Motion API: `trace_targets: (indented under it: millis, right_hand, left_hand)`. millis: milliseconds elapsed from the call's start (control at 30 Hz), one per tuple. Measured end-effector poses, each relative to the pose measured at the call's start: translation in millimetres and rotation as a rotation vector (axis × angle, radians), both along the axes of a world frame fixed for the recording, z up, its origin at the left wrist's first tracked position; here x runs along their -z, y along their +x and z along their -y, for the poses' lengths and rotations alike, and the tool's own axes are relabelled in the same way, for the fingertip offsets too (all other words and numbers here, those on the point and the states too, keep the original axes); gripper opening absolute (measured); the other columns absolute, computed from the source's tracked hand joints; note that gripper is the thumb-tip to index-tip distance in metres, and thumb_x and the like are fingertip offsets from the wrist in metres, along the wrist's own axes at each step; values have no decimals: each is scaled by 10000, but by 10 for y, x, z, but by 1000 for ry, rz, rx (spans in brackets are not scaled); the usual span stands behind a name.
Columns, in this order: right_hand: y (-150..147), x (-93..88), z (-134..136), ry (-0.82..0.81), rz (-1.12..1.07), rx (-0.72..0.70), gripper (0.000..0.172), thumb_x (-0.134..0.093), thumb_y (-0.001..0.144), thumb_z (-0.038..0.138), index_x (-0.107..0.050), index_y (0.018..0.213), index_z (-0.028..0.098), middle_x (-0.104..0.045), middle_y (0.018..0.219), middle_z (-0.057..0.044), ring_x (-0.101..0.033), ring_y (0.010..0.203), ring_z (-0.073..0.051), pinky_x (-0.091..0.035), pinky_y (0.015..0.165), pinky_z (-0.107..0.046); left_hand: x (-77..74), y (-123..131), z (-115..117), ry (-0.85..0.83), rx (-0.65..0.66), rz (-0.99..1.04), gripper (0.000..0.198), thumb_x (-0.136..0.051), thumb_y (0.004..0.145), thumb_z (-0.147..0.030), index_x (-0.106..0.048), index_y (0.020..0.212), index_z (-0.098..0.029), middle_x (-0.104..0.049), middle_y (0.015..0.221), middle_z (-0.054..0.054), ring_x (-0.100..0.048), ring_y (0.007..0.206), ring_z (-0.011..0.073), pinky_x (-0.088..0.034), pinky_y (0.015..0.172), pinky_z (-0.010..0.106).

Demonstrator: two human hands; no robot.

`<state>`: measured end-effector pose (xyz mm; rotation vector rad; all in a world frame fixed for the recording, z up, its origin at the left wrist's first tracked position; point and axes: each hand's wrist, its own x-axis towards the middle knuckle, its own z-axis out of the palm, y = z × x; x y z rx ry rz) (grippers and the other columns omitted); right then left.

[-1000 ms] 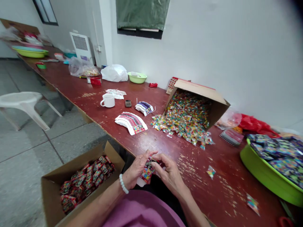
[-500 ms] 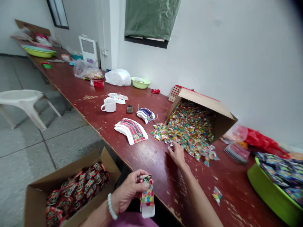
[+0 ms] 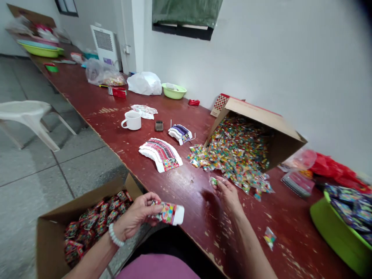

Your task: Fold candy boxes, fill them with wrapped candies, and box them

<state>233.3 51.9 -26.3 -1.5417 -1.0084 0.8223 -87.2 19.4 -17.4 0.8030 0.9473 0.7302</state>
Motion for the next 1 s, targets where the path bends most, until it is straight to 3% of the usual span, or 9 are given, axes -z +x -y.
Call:
trace_targets:
  millis: [167,233,400,533,733,833,1000]
  right_hand:
    - [-462,-301,453,-28,-370,-160,463,-782,692,481,-653,1016,177,-656,781,-24,-587,588,-130,-481,539,-259]
    - [-597,-387,571,-28,-405,-167,453,-830,649,442,-666,971,168,-638,719,1,-552,549,-109,-442,502,-227]
    - [-739,-408,693,22,-279,-156,363,-823,658,415,-647,862,172,-620,656,17,-525,550,-117,-415,492,-224]
    - [-780,-352,712,44,-136,-196,281,-774,722,391,-658,850,169,-608,644,18,-514,561,-122,-411,527,-237]
    - [-814,-371,714,59,-39,-250,200,-721,767,351,-673,838,171,-638,680,-1,-559,615,-146,-443,594,-256]
    - [-795,-395,731,59,71,-257,187,-708,776,356,-686,831,179,-655,684,-6,-564,605,-153,-443,590,-261]
    - [-760,-408,752,82,195,-230,180,-668,814,362,-707,782,189,-682,695,-12,-584,612,-158,-446,589,-259]
  left_hand:
    - [-136,200,-30,16,-91,125,375,-819,684,-283,-488,823,-174,-662,820,17,-637,680,136,-519,573,243]
    - [-159,263,8,31,-77,156,368,-813,693,-257,-484,832,-173,-663,830,19,-642,699,137,-528,591,249]
    - [-186,370,161,57,-3,175,390,-826,654,-204,-483,836,-173,-656,809,9,-618,650,119,-519,569,236]
    - [-211,477,276,50,139,160,462,-841,583,-165,-563,951,-142,-662,841,32,-610,630,114,-495,545,216]
    - [-224,621,320,40,336,176,404,-722,665,-155,-550,1030,-164,-629,792,2,-642,604,126,-496,545,220]
    - [-188,666,309,39,363,188,449,-625,634,-87,-494,1051,-192,-645,842,8,-672,586,145,-481,507,212]
    - [-145,718,315,35,280,179,479,-527,564,-76,-476,1027,-187,-635,832,4,-621,490,115,-468,456,214]
